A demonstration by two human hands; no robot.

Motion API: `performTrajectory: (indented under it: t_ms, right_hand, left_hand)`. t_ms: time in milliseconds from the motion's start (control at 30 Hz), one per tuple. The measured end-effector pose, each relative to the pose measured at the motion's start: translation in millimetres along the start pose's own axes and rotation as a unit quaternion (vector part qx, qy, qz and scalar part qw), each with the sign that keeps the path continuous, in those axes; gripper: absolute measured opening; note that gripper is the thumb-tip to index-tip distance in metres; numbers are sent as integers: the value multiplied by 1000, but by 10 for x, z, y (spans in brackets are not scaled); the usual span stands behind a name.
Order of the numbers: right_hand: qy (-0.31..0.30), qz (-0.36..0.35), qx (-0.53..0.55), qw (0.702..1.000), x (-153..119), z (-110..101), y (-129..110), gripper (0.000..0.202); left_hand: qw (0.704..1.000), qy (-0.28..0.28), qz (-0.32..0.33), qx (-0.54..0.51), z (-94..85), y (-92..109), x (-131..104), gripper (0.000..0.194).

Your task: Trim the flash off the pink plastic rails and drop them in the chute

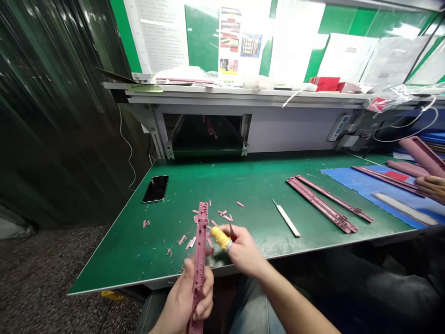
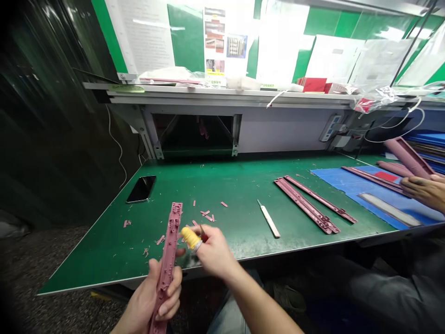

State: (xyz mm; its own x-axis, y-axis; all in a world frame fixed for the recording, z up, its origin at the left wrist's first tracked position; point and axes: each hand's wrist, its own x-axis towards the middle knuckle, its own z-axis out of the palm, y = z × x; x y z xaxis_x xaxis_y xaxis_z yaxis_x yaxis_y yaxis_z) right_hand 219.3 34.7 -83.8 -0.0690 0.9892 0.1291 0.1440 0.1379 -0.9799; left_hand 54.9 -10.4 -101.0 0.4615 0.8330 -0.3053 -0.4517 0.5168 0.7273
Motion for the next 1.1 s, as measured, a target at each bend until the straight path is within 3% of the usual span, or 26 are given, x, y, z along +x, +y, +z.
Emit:
performTrajectory:
  t_ms: [100, 200, 300, 400, 567, 700, 800, 933, 1000, 1100]
  right_hand:
    - [-7, -19, -140, 990, 38, -336, -12, 40]
    - [-97, 0, -95, 991, -85, -465, -146, 32]
    - [-129, 9, 45, 991, -244, -318, -336, 31]
    - [-162, 9, 134, 978, -308, -118, -470, 32]
    - [-193, 4, 174, 966, -296, -41, -476, 27]
    - [-202, -7, 169, 965, -317, -78, -491, 27]
    - [-177, -62, 97, 977, -353, -77, -567, 29]
    - [-134, -123, -1, 983, -407, -44, -644, 34]
    - [-115, -113, -6, 987, -417, -36, -654, 35]
    - [-137, -50, 30, 989, -397, -55, -662, 34]
  left_hand:
    - [993, 80, 55, 64, -218, 105, -102, 46]
    - [986, 79, 56, 132, -462, 247, -258, 41]
    - [975, 45, 63, 209, -600, 409, -396, 34]
    - [957, 35, 85, 277, -593, 541, -443, 34]
    - [928, 48, 128, 348, -521, 598, -413, 33]
    - [906, 89, 156, 384, -570, 540, -422, 34]
    - [850, 144, 222, 456, -591, 479, -449, 29]
    - [730, 195, 418, 504, -542, 429, -454, 38]
    - [663, 190, 502, 522, -550, 437, -437, 49]
    - [553, 190, 567, 580, -676, 500, -412, 53]
